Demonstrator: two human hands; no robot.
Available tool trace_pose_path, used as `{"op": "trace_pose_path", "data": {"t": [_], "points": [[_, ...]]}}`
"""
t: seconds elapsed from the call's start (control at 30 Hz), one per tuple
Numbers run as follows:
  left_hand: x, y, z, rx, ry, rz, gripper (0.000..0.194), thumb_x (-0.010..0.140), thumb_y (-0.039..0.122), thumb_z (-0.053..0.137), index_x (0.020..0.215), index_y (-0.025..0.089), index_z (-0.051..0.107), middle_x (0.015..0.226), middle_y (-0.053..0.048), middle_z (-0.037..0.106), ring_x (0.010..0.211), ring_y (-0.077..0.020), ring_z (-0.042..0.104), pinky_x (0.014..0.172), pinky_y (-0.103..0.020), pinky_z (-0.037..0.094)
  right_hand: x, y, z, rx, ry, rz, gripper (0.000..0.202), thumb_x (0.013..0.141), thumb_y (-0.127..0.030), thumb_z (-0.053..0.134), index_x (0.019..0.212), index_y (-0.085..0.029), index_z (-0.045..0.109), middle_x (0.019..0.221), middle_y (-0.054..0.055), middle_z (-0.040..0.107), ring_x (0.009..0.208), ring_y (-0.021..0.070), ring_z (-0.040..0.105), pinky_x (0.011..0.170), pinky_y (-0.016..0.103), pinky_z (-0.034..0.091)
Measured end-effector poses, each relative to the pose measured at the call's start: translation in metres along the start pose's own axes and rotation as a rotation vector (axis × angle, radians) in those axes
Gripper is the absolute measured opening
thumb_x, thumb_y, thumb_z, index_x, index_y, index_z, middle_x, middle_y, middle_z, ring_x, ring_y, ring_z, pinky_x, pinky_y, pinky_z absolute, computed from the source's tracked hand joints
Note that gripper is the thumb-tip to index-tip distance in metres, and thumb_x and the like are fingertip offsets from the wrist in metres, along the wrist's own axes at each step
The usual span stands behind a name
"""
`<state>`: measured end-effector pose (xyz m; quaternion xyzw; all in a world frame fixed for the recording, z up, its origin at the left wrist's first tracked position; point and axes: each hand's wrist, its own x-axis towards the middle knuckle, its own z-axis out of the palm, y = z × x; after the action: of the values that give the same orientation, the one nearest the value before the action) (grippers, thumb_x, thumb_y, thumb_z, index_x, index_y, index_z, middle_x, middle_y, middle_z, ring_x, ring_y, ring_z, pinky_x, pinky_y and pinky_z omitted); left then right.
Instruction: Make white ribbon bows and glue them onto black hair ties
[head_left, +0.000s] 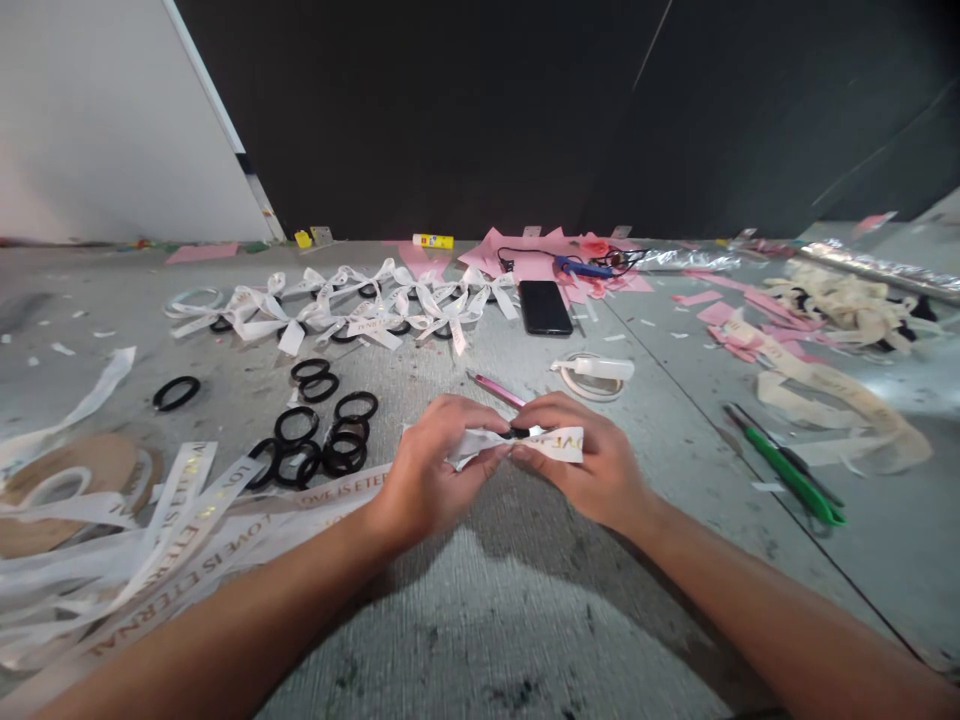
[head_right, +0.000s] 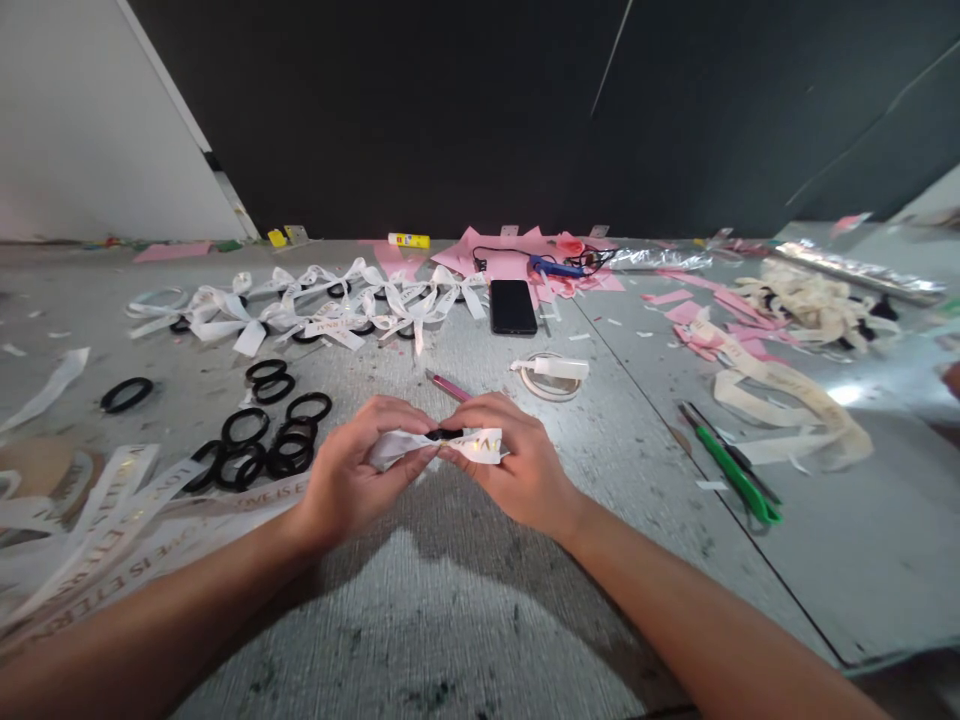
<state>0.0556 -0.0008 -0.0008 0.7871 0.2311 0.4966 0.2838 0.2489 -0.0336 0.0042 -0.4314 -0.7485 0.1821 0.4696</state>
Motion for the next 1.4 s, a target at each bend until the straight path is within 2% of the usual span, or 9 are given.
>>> {"op": "trace_pose_path", "data": {"t": [0.23,0.37,0.57,0.83,1.23,1.3,1.4], "points": [[-0.006,-0.003,0.002,-0.108,0.001,-0.179,0.030,0.081,0.018,0.071,0.109,0.020,0.060,0.104,-0.009,0.069,0.097,-0.0209,0.066,0.084,-0.037,0.052,-0.002,0.004,0.003,0.062,0.045,0.094,0.009,0.085,-0.028,0.069,0.092,-0.024,0.067,0.092,0.004,0.069,0.087,0.0193,0.066,0.077,0.036,0.054],[-0.004,-0.004,0.003,-0.074,-0.010,-0.272,0.029,0.080,0.023,0.074,0.106,0.020,0.063,0.104,-0.009,0.071,0.097,-0.0226,0.067,0.085,-0.040,0.052,-0.004,0.007,0.005,0.116,0.083,0.114,0.009,0.084,-0.028,0.069,0.092,-0.024,0.066,0.092,0.003,0.068,0.086,0.0182,0.065,0.078,0.035,0.053],[0.000,-0.001,0.004,-0.023,-0.023,-0.217,0.015,0.081,0.024,0.072,0.096,0.022,0.068,0.095,-0.006,0.072,0.090,-0.0208,0.067,0.082,-0.039,0.054,-0.006,0.007,0.006,0.094,0.063,0.141,0.009,0.084,-0.028,0.066,0.090,-0.023,0.063,0.087,0.003,0.066,0.079,0.0172,0.063,0.068,0.031,0.052],[-0.001,0.004,0.007,-0.083,0.010,-0.307,0.009,0.080,0.020,0.071,0.089,0.021,0.070,0.091,-0.004,0.072,0.082,-0.0180,0.067,0.076,-0.035,0.055,-0.004,0.003,0.007,0.041,0.055,0.119,0.006,0.083,-0.026,0.064,0.087,-0.022,0.061,0.084,0.002,0.064,0.076,0.0163,0.061,0.067,0.030,0.051],[-0.001,0.004,0.006,-0.096,-0.010,-0.346,0.006,0.081,0.023,0.070,0.087,0.020,0.070,0.089,-0.004,0.072,0.080,-0.0174,0.065,0.075,-0.034,0.052,-0.003,0.001,0.007,0.004,0.032,0.128,0.006,0.085,-0.027,0.061,0.084,-0.022,0.062,0.080,0.001,0.063,0.072,0.0157,0.059,0.064,0.029,0.047],[-0.001,0.005,0.006,-0.137,-0.014,-0.396,0.008,0.080,0.024,0.070,0.087,0.019,0.070,0.088,-0.004,0.072,0.078,-0.0168,0.064,0.073,-0.032,0.051,-0.003,0.001,0.007,0.014,0.032,0.139,0.006,0.086,-0.028,0.062,0.084,-0.021,0.063,0.080,0.001,0.064,0.072,0.0156,0.060,0.063,0.028,0.047],[0.001,0.007,0.005,-0.270,-0.023,-0.566,0.013,0.079,0.028,0.072,0.086,0.017,0.070,0.081,-0.003,0.070,0.070,-0.0142,0.061,0.065,-0.028,0.048,-0.003,0.003,0.007,0.047,0.029,0.156,0.009,0.086,-0.029,0.064,0.090,-0.021,0.065,0.085,0.002,0.067,0.076,0.0160,0.062,0.067,0.028,0.048]]}}
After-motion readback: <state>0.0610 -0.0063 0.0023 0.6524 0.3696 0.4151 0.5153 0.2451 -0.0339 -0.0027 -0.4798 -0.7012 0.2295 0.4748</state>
